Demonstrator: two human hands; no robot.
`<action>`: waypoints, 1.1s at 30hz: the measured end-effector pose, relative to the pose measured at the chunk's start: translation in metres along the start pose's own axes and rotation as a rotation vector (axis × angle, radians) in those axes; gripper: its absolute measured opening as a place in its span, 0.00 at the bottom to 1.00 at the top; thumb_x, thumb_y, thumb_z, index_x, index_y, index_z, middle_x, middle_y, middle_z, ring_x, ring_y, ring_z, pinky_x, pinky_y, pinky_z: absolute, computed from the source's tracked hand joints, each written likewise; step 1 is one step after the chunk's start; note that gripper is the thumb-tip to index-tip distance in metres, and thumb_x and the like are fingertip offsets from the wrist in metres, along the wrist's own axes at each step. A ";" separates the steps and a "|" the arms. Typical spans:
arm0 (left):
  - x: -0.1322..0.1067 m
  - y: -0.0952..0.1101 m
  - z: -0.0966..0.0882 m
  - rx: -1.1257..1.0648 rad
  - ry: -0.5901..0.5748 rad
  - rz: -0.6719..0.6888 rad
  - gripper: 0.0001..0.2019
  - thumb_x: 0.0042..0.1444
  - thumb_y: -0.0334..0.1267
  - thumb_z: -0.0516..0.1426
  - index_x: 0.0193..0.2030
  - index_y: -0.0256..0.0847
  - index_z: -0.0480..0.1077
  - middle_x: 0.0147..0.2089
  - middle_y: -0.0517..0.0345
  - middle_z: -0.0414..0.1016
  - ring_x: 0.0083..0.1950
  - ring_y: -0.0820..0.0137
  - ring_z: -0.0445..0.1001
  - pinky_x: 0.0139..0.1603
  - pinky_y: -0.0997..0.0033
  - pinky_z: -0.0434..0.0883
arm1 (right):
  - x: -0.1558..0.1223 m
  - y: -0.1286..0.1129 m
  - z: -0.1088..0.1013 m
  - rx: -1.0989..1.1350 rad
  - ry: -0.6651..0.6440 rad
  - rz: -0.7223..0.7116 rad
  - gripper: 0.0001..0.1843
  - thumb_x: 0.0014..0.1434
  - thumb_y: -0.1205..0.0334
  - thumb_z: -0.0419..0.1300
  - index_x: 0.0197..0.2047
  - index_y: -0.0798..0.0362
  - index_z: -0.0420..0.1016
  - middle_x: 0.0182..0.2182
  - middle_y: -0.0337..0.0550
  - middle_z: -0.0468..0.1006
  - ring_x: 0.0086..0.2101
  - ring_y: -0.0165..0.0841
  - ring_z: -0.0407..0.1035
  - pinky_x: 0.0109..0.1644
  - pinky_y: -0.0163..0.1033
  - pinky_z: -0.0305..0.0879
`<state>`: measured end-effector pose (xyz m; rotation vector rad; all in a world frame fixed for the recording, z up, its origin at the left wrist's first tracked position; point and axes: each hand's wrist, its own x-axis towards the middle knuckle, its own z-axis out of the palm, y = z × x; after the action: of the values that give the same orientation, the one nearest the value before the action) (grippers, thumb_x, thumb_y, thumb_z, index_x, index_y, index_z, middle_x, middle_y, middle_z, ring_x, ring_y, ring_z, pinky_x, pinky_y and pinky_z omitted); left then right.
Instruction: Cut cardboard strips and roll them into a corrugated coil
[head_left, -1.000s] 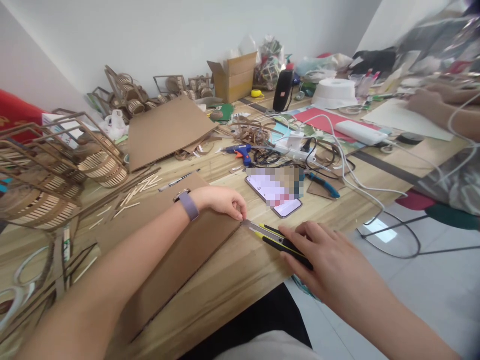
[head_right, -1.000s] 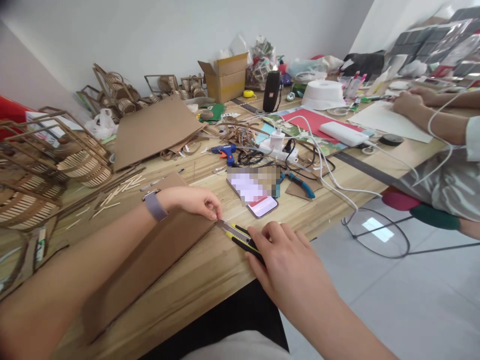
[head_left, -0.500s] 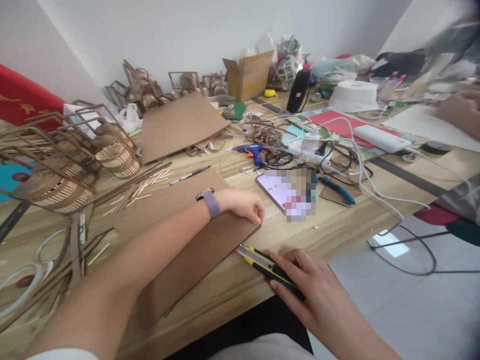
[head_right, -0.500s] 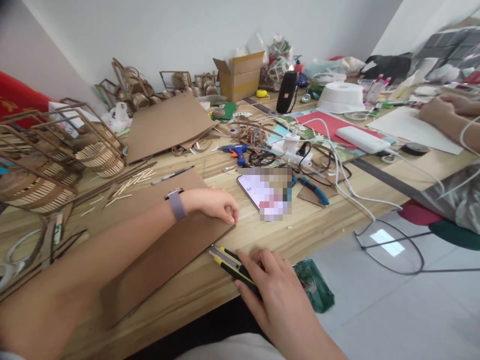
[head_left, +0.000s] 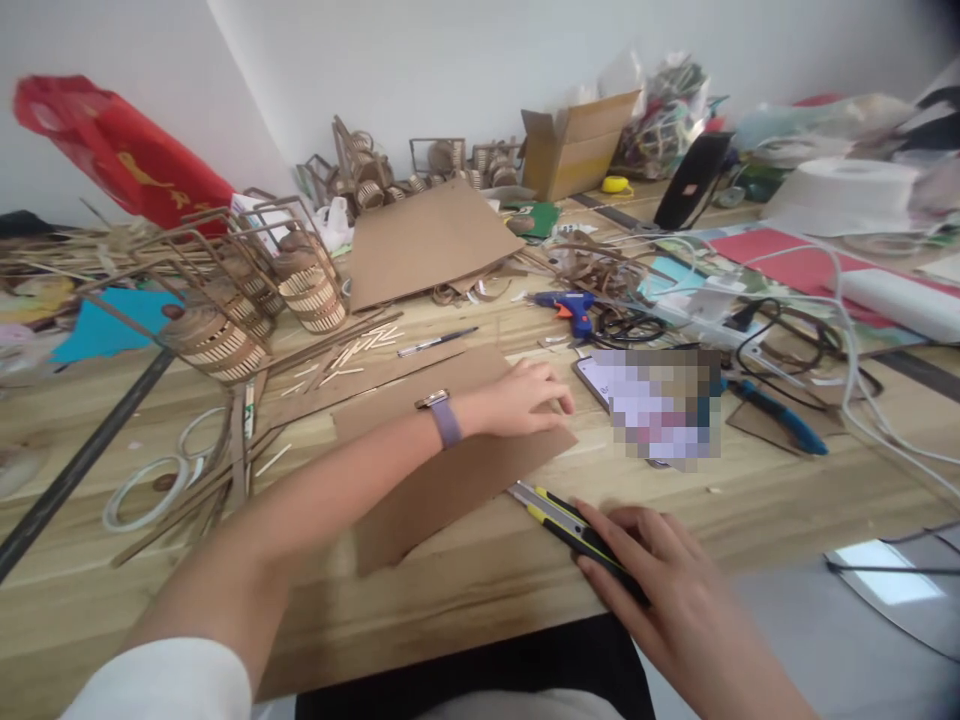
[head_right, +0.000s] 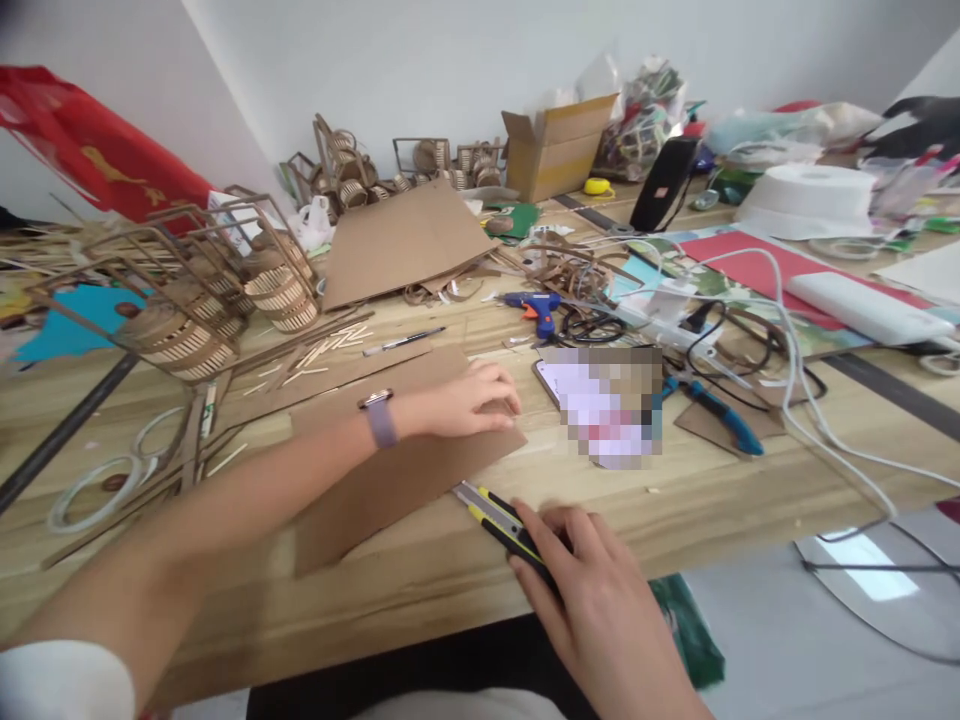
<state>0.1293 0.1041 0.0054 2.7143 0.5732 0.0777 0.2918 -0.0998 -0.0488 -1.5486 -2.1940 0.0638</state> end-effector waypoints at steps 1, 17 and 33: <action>-0.015 -0.001 -0.001 0.005 0.020 0.013 0.13 0.65 0.41 0.55 0.52 0.39 0.72 0.58 0.44 0.68 0.64 0.59 0.60 0.67 0.58 0.54 | 0.001 0.001 -0.001 0.006 -0.004 -0.008 0.22 0.66 0.53 0.54 0.61 0.50 0.69 0.40 0.48 0.75 0.38 0.39 0.72 0.40 0.44 0.74; -0.162 -0.031 0.028 0.208 -0.030 -0.114 0.26 0.70 0.49 0.43 0.71 0.46 0.51 0.75 0.52 0.43 0.76 0.57 0.38 0.72 0.46 0.39 | 0.000 0.002 0.002 -0.034 -0.075 -0.078 0.26 0.66 0.51 0.54 0.64 0.49 0.64 0.43 0.50 0.75 0.43 0.43 0.74 0.43 0.44 0.76; -0.162 -0.030 0.031 0.202 0.012 -0.176 0.24 0.71 0.48 0.42 0.71 0.48 0.52 0.75 0.55 0.45 0.76 0.60 0.40 0.72 0.50 0.38 | -0.001 -0.029 0.011 -0.013 -0.057 -0.082 0.25 0.66 0.53 0.53 0.65 0.47 0.62 0.42 0.50 0.73 0.42 0.44 0.74 0.43 0.46 0.77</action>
<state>-0.0266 0.0540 -0.0308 2.8435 0.8639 -0.0105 0.2625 -0.1085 -0.0505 -1.4786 -2.3044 0.0684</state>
